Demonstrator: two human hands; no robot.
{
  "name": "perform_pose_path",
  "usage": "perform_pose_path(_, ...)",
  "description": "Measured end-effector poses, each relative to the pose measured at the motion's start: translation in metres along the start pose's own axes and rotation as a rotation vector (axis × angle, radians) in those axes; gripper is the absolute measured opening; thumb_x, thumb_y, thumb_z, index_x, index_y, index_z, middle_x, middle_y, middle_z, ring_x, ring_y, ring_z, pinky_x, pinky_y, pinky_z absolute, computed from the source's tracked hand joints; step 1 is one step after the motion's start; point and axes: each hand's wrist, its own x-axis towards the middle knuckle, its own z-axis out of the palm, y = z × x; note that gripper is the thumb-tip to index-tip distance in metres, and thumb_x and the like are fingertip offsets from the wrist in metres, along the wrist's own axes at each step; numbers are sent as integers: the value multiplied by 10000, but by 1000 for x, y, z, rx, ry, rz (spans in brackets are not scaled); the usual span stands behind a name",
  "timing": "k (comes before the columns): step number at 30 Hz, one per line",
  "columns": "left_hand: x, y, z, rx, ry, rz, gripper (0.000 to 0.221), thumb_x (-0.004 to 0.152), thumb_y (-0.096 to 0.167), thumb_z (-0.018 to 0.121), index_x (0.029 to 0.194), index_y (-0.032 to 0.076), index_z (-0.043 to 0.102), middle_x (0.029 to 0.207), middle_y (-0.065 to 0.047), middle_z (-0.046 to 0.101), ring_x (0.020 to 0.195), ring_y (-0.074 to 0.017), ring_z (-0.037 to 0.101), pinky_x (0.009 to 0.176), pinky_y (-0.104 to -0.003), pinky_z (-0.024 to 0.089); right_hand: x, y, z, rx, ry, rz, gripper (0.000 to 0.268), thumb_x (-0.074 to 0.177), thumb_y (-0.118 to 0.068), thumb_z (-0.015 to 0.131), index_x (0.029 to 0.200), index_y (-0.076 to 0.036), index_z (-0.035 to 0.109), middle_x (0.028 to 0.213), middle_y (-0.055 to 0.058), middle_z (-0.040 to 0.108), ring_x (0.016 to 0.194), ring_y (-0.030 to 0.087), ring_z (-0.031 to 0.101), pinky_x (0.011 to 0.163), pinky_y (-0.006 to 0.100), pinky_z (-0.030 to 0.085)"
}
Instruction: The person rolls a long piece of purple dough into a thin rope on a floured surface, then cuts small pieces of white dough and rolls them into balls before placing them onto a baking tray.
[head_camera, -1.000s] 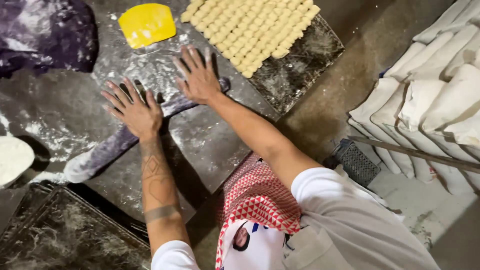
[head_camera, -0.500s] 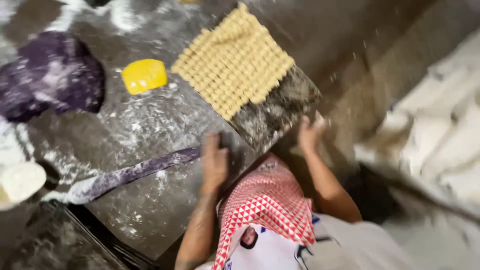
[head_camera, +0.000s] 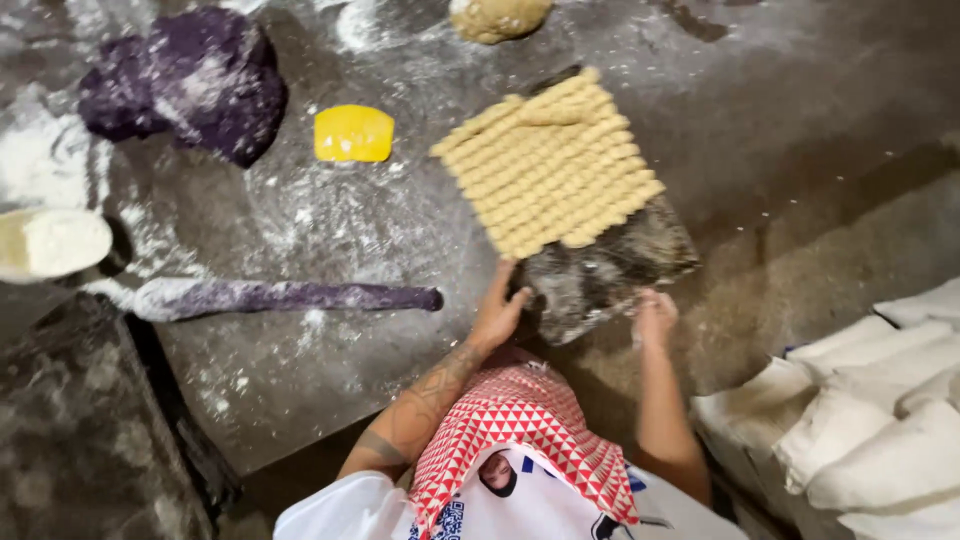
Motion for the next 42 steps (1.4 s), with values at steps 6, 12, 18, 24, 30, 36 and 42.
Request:
perform_pose_path(6,-9,30,-88,315,120,178,475,938,171,664,1382,18,599,1375,-216,631,1302,-349,585,1126,-426,440,-10,-103,-23,-1278,330,-586,305,958,-201,731,1147,30,669,1026,184,629,921,362,604,799,474,480)
perform_pose_path(12,-42,8,-303,1094,637,183,463,1054,268,611,1458,46,563,1575,-324,435,1458,-511,310,1163,-625,249,-137,-140,169,-726,-574,-792,414,872,-64,724,1275,-24,635,1243,176,665,1134,377,628,989,483,495)
perform_pose_path(18,-90,-8,-329,1206,212,-51,610,1030,416,532,1572,144,468,1581,-195,408,1521,-427,286,1243,-658,106,-262,-94,331,-959,-1033,-1043,687,944,-358,610,1510,-5,444,1600,251,335,1478,445,289,1197,637,227)
perform_pose_path(24,-148,1,-307,1072,83,26,719,987,474,583,1597,159,369,1652,-304,245,1547,-476,184,1218,-655,117,-318,-58,282,-1112,-1190,-895,748,968,-380,562,1570,4,337,1680,244,161,1540,468,157,1213,662,125)
perform_pose_path(30,-1,8,-316,1010,148,114,808,946,610,628,1593,222,339,1639,-298,110,1509,-533,104,1218,-696,88,-254,-68,374,-1385,-593,-943,700,1074,-394,477,1671,-89,272,1689,285,114,1556,513,83,1189,753,-16)
perform_pose_path(36,101,26,-324,1048,-41,6,698,1104,544,426,1688,193,275,1734,-169,195,1601,-397,107,1308,-623,116,-151,-111,422,-1323,-556,-879,696,1102,-400,527,1665,-27,361,1710,284,172,1566,510,100,1214,730,-27)
perform_pose_path(42,-41,12,-287,1127,-240,283,761,1061,511,468,1643,50,304,1718,-160,211,1599,-335,118,1281,-580,89,-226,-65,312,-1161,-734,-926,739,980,-317,657,1613,-18,421,1701,241,225,1571,492,202,1286,667,128)
